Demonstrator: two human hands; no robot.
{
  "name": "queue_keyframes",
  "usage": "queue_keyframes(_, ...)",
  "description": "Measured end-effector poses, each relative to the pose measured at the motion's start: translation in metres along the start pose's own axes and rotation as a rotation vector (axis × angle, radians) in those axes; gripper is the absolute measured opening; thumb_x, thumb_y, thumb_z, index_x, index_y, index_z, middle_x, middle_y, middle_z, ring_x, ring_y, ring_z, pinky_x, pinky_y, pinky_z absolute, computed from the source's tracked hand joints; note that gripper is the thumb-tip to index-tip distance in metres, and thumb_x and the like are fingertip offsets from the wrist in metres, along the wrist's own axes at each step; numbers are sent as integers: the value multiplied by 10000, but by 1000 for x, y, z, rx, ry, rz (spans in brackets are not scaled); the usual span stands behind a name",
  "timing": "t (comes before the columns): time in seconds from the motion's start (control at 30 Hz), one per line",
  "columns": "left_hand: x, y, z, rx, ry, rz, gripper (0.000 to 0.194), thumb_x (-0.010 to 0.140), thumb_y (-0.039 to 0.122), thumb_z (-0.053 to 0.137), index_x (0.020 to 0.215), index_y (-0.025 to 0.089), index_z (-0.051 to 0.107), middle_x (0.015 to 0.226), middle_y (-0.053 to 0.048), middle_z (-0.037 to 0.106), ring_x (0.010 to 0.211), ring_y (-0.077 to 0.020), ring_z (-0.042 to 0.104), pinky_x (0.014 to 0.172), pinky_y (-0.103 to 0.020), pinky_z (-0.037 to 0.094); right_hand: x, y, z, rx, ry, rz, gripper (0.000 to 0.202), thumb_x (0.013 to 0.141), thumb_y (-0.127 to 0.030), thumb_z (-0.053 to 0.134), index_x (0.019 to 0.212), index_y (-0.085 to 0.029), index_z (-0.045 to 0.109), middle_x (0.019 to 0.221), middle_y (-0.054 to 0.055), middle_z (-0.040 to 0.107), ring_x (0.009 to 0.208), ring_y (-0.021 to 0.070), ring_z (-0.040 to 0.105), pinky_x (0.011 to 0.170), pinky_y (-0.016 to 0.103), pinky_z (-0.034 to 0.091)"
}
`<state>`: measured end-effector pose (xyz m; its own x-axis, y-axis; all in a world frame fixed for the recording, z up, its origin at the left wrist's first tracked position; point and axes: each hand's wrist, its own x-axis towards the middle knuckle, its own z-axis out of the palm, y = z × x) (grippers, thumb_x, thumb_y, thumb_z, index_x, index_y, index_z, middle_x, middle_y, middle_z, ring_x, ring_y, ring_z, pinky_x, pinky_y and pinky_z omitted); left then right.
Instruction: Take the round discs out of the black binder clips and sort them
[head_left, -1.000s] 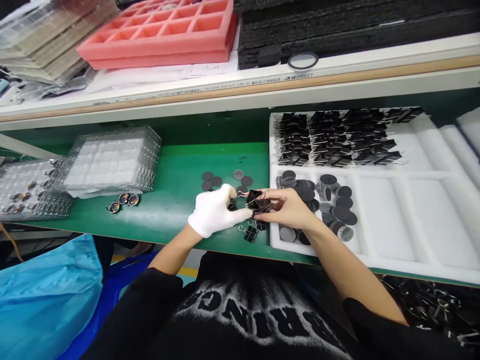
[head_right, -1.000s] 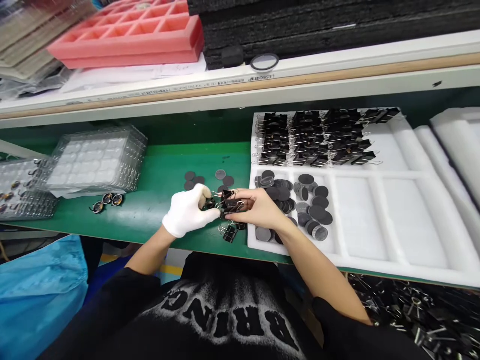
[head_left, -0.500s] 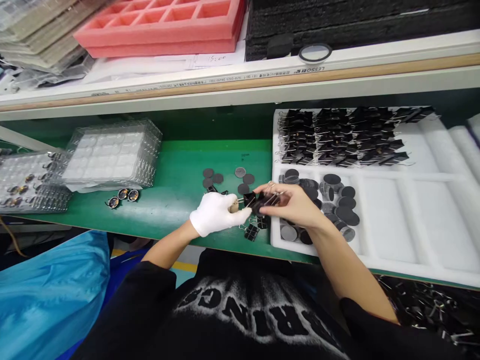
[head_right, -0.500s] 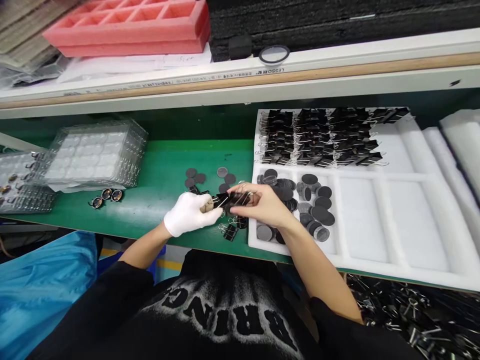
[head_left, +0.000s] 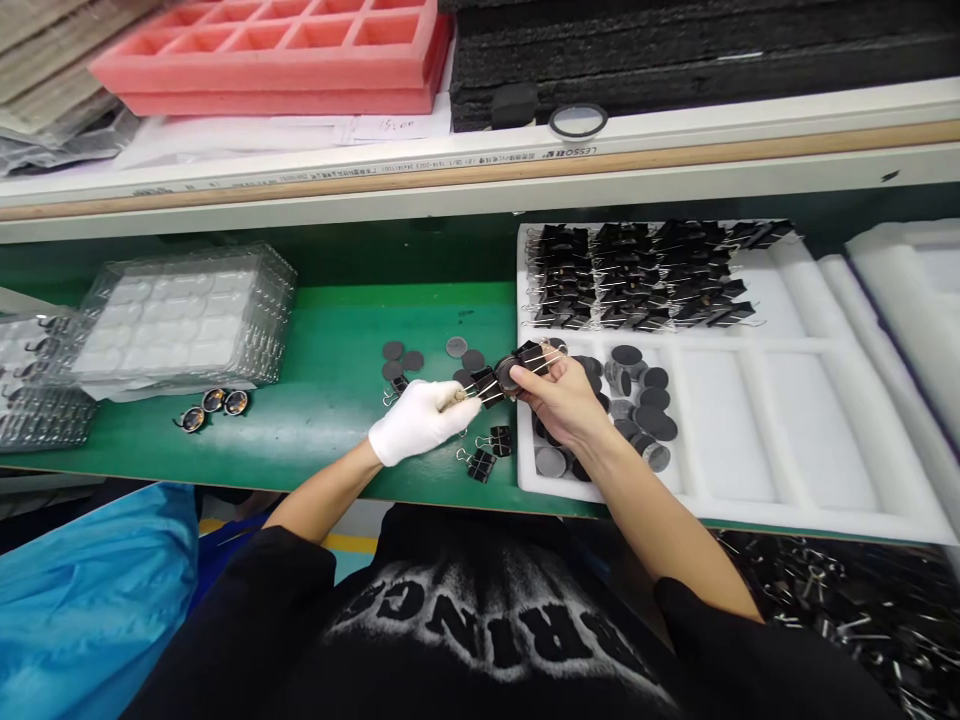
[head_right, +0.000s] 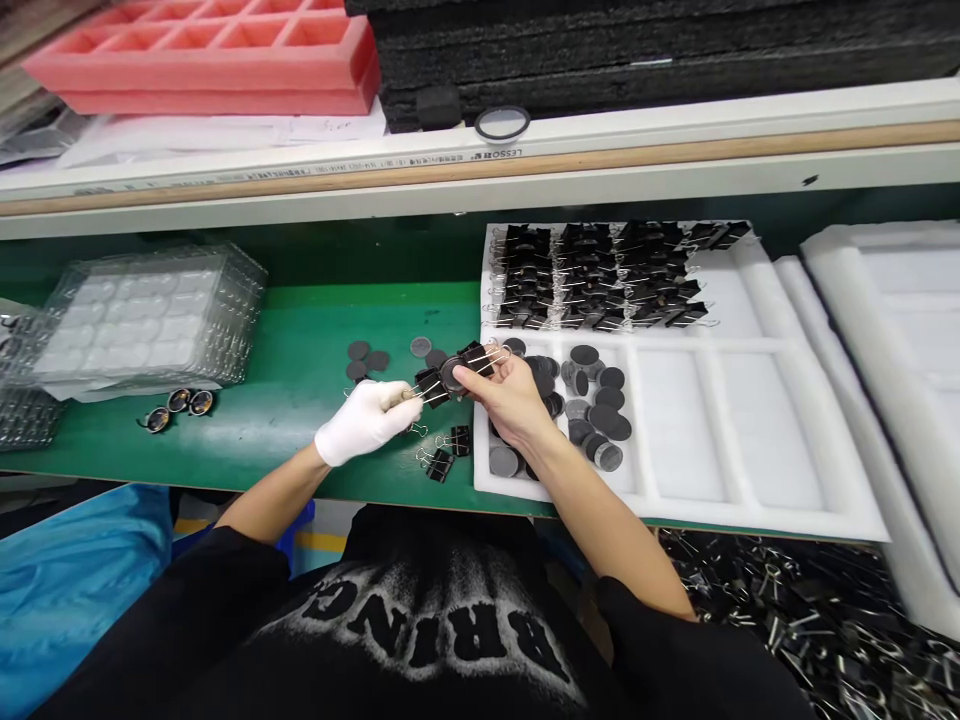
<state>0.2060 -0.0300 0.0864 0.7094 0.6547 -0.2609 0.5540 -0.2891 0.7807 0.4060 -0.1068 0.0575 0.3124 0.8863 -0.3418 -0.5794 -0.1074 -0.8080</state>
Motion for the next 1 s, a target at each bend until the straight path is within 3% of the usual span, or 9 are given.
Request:
queue_keyframes(0.4, 5, -7, 5, -18, 66, 22, 403, 936, 523, 568, 695, 200, 557, 577, 42, 515, 558, -109, 446, 583, -268, 338, 10, 16, -5, 54, -38, -60, 557, 544, -350, 1053, 880, -226, 627, 888, -26, 732, 830, 148, 705, 882, 321, 603)
queue_keyframes(0.5, 8, -2, 0, -242, -6, -53, 468, 933, 638, 549, 804, 191, 609, 640, 4, 588, 589, -131, 522, 580, -265, 362, 11, 16, -6, 14, -55, -160, 562, 559, -378, 1049, 889, -241, 615, 864, -29, 723, 828, 170, 707, 889, 357, 602)
queue_keyframes(0.57, 11, 4, -1, -453, -145, -145, 668, 937, 792, 381, 894, 173, 630, 642, -22, 586, 551, -150, 545, 517, -267, 332, 10, 12, -6, -47, -136, -310, 531, 600, -374, 1036, 889, -250, 607, 864, -17, 736, 875, 197, 726, 905, 385, 598)
queue_keyframes(0.63, 14, 8, -1, -631, -312, -261, 778, 911, 872, 314, 929, 158, 621, 598, 6, 509, 469, -130, 459, 461, -260, 259, 7, 3, -9, -152, -287, -495, 431, 695, -348, 991, 881, -251, 614, 897, 12, 756, 952, 223, 741, 931, 408, 589)
queue_keyframes(0.7, 14, 11, -1, -758, -374, -324, 673, 894, 839, 490, 914, 173, 580, 585, 66, 407, 453, -85, 337, 463, -239, 220, 0, -10, -16, -329, -449, -636, 356, 767, -338, 944, 972, -244, 669, 1078, 69, 774, 1110, 248, 726, 1004, 429, 563)
queue_keyframes(0.73, 13, 12, -2, -788, -353, -315, 604, 889, 790, 581, 888, 187, 548, 592, 81, 382, 469, -72, 309, 476, -231, 225, -4, -18, -20, -429, -524, -658, 425, 772, -353, 940, 1098, -240, 691, 1238, 103, 749, 1210, 263, 696, 1051, 437, 542)
queue_keyframes(0.83, 6, 14, -7, -578, -186, -139, 501, 952, 682, 603, 836, 205, 505, 616, 53, 459, 541, -95, 405, 540, -244, 329, -22, -38, -33, -655, -672, -513, 863, 809, -468, 895, 1539, -233, 500, 1611, 173, 522, 1446, 306, 553, 1160, 457, 472)
queue_keyframes(0.9, 3, 16, -9, -305, -107, -30, 439, 1000, 628, 550, 921, 197, 587, 688, 5, 590, 633, -143, 531, 618, -281, 435, -34, -44, -35, -743, -600, -360, 812, 920, -525, 767, 1594, -221, 432, 1575, 180, 558, 1411, 301, 585, 1116, 443, 503)
queue_keyframes(1.0, 2, 19, -1, -28, -49, 81, 379, 1023, 540, 527, 1177, 218, 653, 917, -43, 726, 834, -208, 669, 785, -353, 554, -44, -43, -31, -935, -389, -282, 650, 940, -529, 736, 1490, -234, 554, 1366, 143, 703, 1251, 298, 674, 965, 393, 559)
